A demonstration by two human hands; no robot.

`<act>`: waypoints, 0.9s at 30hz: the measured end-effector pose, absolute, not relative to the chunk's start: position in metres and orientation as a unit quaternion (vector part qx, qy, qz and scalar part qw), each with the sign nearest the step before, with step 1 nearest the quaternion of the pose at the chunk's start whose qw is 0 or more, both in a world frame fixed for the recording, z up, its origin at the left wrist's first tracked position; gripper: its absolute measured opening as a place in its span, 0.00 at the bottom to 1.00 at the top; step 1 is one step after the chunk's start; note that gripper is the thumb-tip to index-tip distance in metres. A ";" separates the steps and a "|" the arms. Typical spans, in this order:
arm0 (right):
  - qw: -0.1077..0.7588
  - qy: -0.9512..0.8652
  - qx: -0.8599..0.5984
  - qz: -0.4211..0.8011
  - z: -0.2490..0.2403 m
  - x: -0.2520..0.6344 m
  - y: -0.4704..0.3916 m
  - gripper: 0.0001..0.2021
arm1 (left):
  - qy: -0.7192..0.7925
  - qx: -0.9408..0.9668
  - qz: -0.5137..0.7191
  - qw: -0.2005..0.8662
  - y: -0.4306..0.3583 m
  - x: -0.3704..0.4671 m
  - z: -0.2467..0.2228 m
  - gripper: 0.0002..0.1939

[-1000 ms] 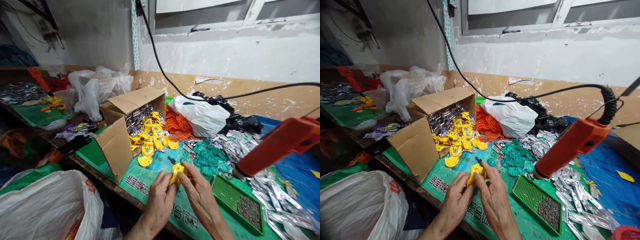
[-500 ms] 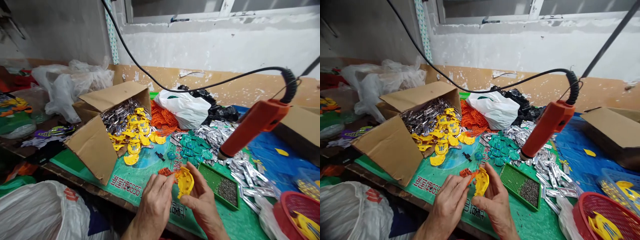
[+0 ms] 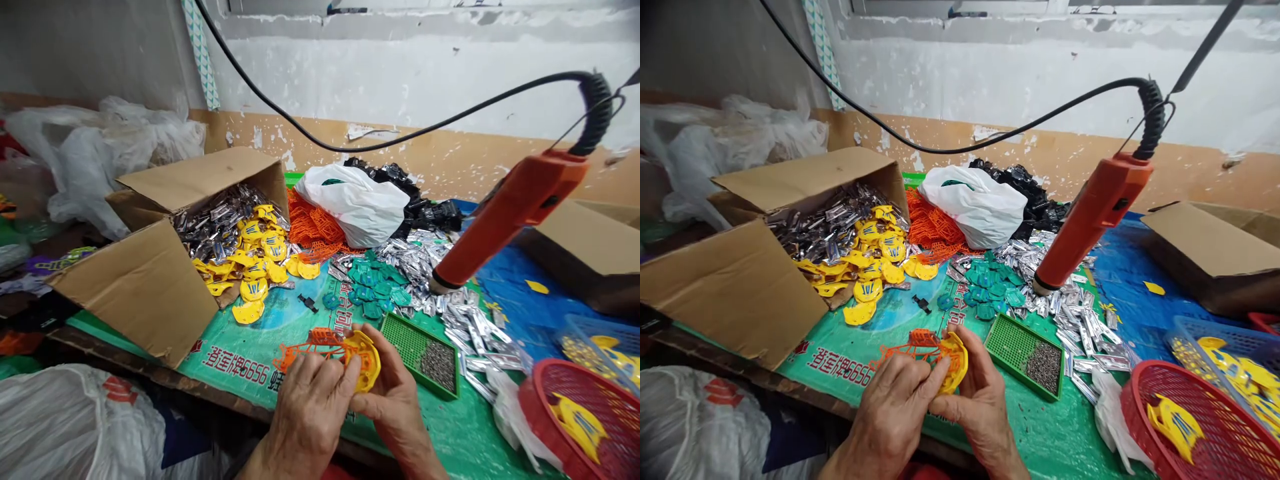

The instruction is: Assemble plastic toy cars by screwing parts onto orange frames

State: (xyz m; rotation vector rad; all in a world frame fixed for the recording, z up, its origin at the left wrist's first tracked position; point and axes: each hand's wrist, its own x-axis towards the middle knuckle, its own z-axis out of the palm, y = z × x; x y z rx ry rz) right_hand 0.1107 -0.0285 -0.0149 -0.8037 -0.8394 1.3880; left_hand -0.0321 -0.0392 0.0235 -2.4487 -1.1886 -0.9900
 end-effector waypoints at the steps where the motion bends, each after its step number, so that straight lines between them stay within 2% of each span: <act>1: 0.616 -0.367 -0.351 0.602 -0.016 0.111 -0.028 0.40 | -0.407 -0.839 -0.340 0.122 -0.039 -0.032 0.023 0.16; 14: 0.600 -0.394 -0.396 0.573 -0.022 0.109 -0.028 0.39 | -0.409 -0.841 -0.346 0.080 -0.038 -0.036 0.018 0.17; 20: 0.584 -0.505 -0.407 0.489 -0.027 0.114 -0.031 0.40 | -0.397 -0.841 -0.360 -0.069 -0.040 -0.035 0.018 0.28; 22: 0.570 -0.538 -0.420 0.457 -0.025 0.115 -0.031 0.40 | -0.393 -0.830 -0.381 -0.103 -0.039 -0.035 0.018 0.23; 25: 0.521 -0.593 -0.433 0.435 -0.011 0.118 -0.026 0.31 | -0.402 -0.795 -0.418 -0.177 -0.036 -0.037 0.024 0.11; 27: 0.468 -0.631 -0.421 0.455 0.003 0.122 -0.018 0.25 | -0.430 -0.753 -0.411 -0.279 -0.033 -0.043 0.032 0.12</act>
